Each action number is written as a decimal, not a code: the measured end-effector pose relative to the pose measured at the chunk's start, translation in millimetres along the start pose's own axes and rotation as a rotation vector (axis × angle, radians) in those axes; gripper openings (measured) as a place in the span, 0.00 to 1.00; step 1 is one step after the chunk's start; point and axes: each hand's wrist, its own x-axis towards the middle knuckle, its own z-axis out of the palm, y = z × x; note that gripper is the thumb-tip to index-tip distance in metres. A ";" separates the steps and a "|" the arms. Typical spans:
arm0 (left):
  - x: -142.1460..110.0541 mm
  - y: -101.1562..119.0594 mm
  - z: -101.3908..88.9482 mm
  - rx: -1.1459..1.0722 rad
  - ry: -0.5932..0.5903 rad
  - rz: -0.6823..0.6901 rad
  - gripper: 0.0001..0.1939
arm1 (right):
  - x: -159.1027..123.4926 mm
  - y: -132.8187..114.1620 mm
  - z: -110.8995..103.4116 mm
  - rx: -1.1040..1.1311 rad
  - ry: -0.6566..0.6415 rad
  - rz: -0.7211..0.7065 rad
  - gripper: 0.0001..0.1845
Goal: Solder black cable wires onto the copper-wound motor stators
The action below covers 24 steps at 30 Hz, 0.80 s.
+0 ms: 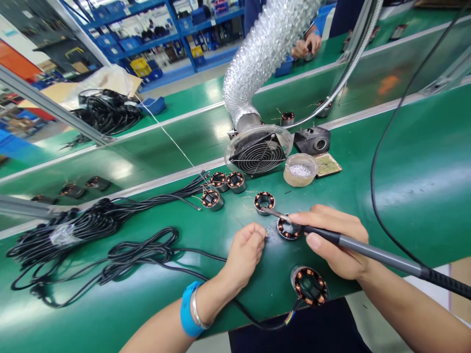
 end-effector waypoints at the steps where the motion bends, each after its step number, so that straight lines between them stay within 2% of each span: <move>1: 0.0 -0.7 0.1 -0.009 0.003 0.001 0.20 | 0.1 -0.7 -0.1 -0.001 0.012 -0.006 0.17; 10: -2.5 -2.6 1.0 -0.016 -0.011 0.019 0.20 | -3.2 -4.4 -2.6 0.003 0.027 0.050 0.09; 24: -2.3 -1.3 1.3 0.001 -0.053 0.057 0.22 | 4.0 -12.5 -0.1 0.013 -0.004 0.019 0.10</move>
